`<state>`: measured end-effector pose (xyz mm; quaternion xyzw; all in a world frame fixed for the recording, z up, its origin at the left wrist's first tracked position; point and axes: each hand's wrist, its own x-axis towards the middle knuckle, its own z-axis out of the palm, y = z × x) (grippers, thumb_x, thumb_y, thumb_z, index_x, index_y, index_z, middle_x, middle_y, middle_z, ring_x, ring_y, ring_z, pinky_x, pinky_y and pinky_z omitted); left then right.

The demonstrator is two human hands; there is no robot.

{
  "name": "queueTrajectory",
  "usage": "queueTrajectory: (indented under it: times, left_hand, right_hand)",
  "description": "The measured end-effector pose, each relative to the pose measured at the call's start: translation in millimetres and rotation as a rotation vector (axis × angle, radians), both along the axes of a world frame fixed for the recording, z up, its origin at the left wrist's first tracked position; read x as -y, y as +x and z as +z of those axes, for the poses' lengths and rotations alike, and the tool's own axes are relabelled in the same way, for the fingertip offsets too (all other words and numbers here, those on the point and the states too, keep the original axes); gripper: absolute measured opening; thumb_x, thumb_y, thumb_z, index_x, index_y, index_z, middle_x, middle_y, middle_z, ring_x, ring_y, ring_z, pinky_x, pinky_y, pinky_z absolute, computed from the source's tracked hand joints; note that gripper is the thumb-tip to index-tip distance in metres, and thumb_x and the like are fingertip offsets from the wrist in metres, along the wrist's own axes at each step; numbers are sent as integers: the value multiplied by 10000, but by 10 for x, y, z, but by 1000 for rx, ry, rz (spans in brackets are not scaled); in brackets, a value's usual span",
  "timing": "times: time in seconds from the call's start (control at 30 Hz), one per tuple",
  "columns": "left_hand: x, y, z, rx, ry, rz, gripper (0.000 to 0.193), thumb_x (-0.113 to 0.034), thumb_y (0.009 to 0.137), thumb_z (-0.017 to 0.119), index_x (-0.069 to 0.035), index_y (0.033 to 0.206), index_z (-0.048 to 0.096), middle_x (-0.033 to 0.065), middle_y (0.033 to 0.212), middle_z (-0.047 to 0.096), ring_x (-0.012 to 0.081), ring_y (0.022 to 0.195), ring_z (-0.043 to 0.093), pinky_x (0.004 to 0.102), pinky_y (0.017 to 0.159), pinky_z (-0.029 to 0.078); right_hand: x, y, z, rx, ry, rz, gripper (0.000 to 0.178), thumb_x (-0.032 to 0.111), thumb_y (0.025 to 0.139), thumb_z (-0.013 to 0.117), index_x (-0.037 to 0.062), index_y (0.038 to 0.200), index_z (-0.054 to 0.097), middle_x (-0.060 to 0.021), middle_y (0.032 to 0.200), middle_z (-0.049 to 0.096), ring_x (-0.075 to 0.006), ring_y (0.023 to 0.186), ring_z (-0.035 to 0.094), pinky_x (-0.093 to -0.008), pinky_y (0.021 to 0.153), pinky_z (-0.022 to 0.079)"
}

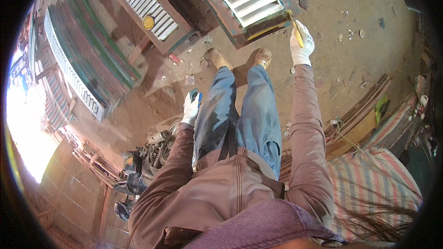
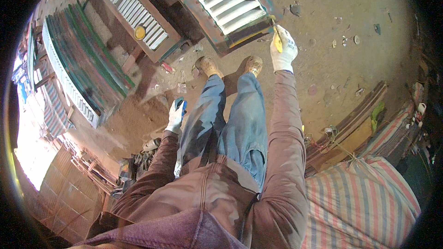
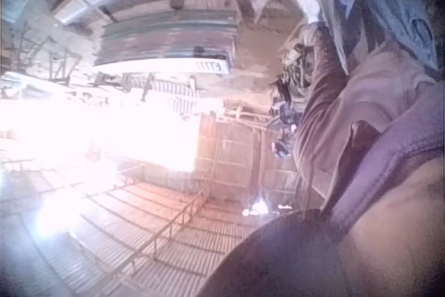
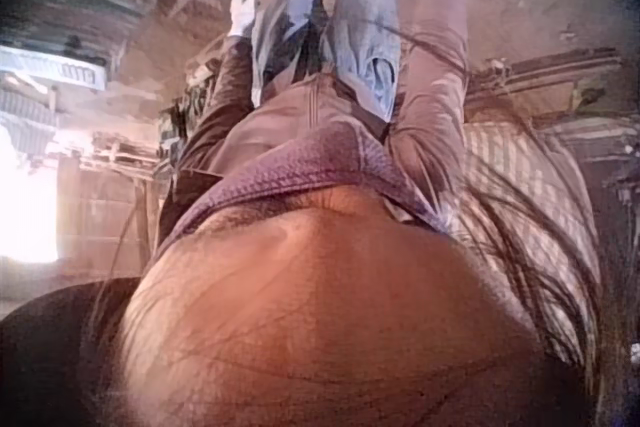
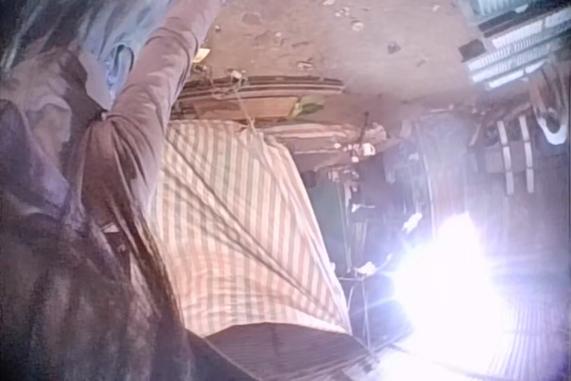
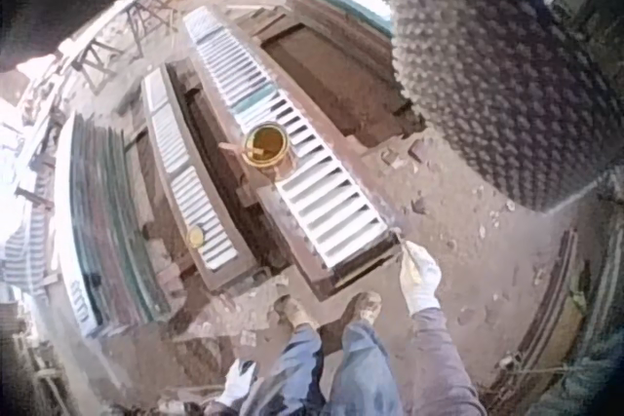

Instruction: The person paints a wooden slatted structure with yellow paint using a brush. They dip the brush into a paint can, apply paint to the slats and frame, and move along the structure to cover different sections.

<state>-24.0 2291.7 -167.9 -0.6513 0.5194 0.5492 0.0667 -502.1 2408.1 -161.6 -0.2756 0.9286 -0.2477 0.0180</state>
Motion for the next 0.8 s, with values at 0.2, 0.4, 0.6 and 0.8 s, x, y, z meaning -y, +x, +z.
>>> queueTrajectory:
  times: [0.2, 0.4, 0.6, 0.8]
  left_hand:
    - [-47, -67, 19, 40, -34, -28, 425, -298, 894, 654, -77, 1252, 590, 107, 1077, 671, 199, 938, 629, 337, 810, 503]
    - [53, -440, 127, -5, 39, 110, 411, -298, 883, 670, -85, 1229, 606, 119, 1098, 673, 206, 984, 632, 341, 834, 499]
    - [-106, -135, -400, -2, -136, -77, 588, -407, 881, 651, -42, 1322, 518, 195, 1283, 564, 323, 1196, 534, 390, 1023, 409]
    - [-248, -416, -184, -39, -57, 55, 515, -395, 882, 649, -47, 1255, 576, 198, 1235, 593, 319, 1140, 571, 385, 981, 438]
  right_hand:
    - [242, 992, -14, 154, 160, 287, 270, 115, 837, 616, 149, 1098, 675, -71, 1068, 675, -256, 923, 649, -341, 823, 515]
    - [194, 1392, 114, 503, -86, 99, 303, 167, 842, 628, 128, 1140, 665, -91, 1080, 685, -266, 990, 652, -355, 853, 512]
    - [-59, 798, 335, 948, -500, -45, 320, 127, 941, 602, 5, 1236, 582, -105, 1211, 631, -185, 1137, 579, -311, 982, 440]
    - [367, 909, 325, 628, -354, 179, 313, 130, 946, 589, 3, 1232, 589, -117, 1192, 647, -206, 1055, 638, -312, 928, 479]
